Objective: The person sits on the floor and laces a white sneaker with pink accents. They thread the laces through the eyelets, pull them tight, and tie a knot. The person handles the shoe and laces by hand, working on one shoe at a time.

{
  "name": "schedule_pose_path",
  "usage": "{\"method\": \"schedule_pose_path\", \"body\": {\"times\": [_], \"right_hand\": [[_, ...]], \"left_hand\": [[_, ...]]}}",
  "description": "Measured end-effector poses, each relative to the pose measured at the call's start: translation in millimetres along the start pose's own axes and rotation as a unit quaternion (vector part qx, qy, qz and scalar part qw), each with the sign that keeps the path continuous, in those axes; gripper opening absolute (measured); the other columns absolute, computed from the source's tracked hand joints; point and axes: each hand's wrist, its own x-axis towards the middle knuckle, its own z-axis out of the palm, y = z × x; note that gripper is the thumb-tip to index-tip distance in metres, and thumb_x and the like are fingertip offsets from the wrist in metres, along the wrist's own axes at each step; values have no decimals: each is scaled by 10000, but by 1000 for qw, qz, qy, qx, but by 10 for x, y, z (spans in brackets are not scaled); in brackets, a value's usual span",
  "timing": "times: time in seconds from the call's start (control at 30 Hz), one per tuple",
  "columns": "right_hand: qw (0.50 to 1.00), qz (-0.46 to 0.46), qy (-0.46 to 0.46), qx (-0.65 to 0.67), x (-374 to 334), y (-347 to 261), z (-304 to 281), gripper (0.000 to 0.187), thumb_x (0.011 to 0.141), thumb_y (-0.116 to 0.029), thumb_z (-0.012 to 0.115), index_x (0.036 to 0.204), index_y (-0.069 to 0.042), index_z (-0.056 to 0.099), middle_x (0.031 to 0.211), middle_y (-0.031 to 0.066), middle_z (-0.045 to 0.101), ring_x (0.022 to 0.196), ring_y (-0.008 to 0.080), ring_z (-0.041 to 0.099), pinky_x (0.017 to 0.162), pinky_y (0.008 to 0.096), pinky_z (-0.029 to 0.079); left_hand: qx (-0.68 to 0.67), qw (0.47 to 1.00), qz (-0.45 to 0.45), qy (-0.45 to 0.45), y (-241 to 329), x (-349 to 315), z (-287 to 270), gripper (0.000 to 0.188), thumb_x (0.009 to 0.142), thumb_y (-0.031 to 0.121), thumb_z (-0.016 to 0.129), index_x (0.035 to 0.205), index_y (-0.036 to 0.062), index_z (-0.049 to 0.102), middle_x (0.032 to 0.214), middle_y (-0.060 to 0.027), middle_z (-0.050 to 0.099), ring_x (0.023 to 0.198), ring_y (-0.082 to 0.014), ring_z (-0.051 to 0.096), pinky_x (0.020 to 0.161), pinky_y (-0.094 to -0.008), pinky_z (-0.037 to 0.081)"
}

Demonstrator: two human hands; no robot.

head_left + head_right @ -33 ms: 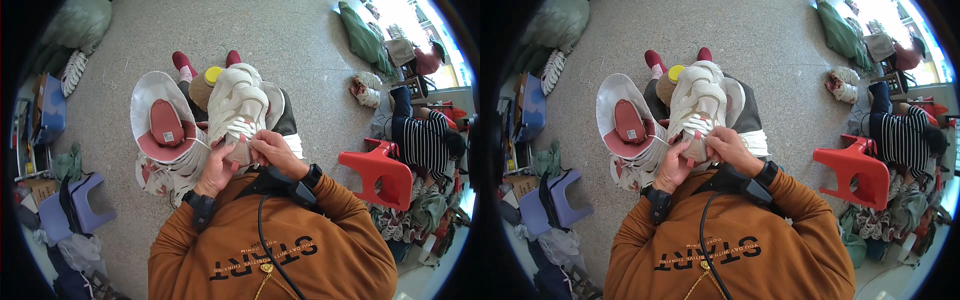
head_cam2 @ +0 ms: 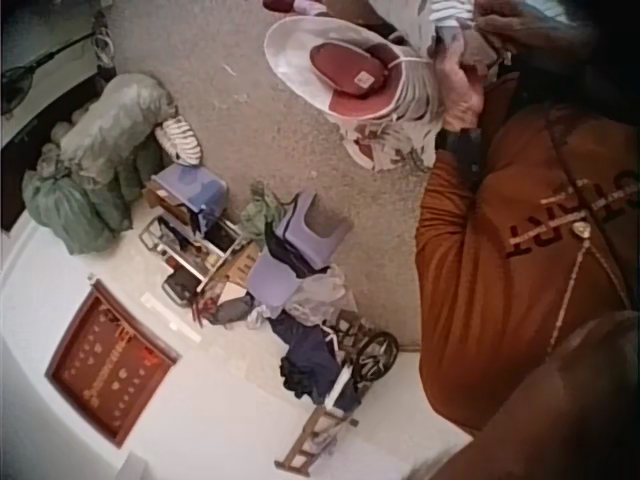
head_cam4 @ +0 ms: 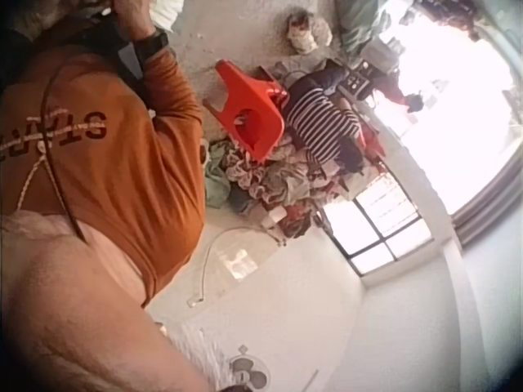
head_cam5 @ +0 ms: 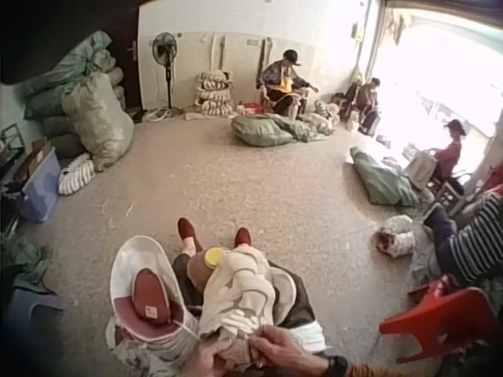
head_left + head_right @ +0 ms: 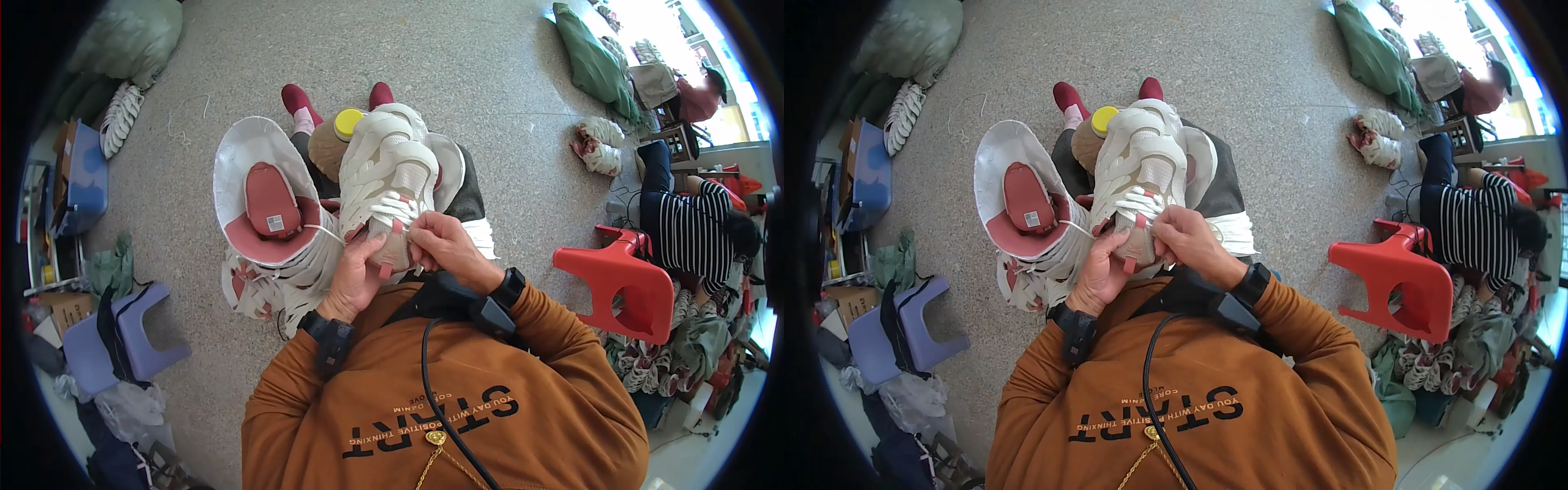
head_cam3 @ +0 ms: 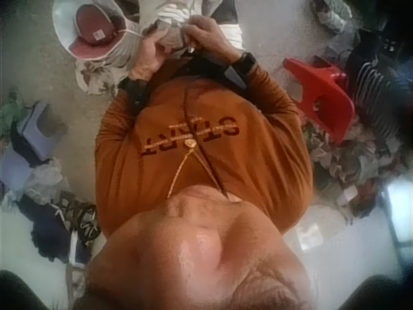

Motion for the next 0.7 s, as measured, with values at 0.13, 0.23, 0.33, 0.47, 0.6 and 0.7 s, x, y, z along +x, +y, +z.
{"method": "schedule_pose_path", "body": {"times": [0.13, 0.23, 0.33, 0.47, 0.6, 0.7], "right_hand": [[987, -115, -20, -107, 35, 67, -11, 145, 1037, -163, 555, 995, -34, 608, 708, -18, 597, 583, 41, 511, 519, 207, 411], [986, -122, -15, -114, 92, 105, -31, 136, 1027, -141, 571, 1007, -16, 620, 713, -15, 595, 614, 37, 509, 538, 216, 416], [967, -174, 22, -184, 83, 102, -29, 128, 1006, -115, 597, 998, 9, 629, 729, 0, 611, 642, 41, 531, 558, 230, 438], [957, -148, 55, -244, -45, -17, -45, 124, 985, -91, 617, 974, 32, 632, 749, 24, 635, 674, 60, 567, 588, 256, 475], [954, -188, 66, -223, 52, 112, -35, 127, 983, -99, 627, 976, 28, 632, 746, 51, 638, 660, 94, 581, 602, 273, 491], [920, -250, 109, -283, 71, 107, 30, 108, 962, -89, 647, 970, 17, 633, 796, 86, 635, 677, 151, 617, 608, 293, 503]], "left_hand": [[4, 1000, -1, -10, 9, -14, 22, 371, 965, 116, 557, 1330, 47, 556, 1245, -48, 624, 1139, -178, 601, 986, -353, 481], [19, 1000, -5, -5, 14, -23, 47, 359, 964, 116, 554, 1317, 48, 567, 1240, -50, 622, 1135, -176, 600, 973, -354, 485], [34, 999, 2, 3, 26, -18, 73, 340, 968, 139, 562, 1297, 57, 587, 1216, -46, 632, 1084, -172, 620, 905, -342, 515], [34, 999, 5, 33, 3, 16, 90, 323, 967, 165, 585, 1272, 63, 609, 1157, -40, 654, 1018, -162, 644, 808, -314, 540], [56, 997, -25, 35, -6, 38, 81, 310, 964, 169, 604, 1257, 69, 619, 1138, -36, 665, 1004, -151, 651, 770, -303, 548], [42, 998, -30, 28, -21, 39, 65, 301, 969, 164, 604, 1255, 72, 619, 1140, -33, 664, 999, -149, 651, 756, -306, 553]]}}
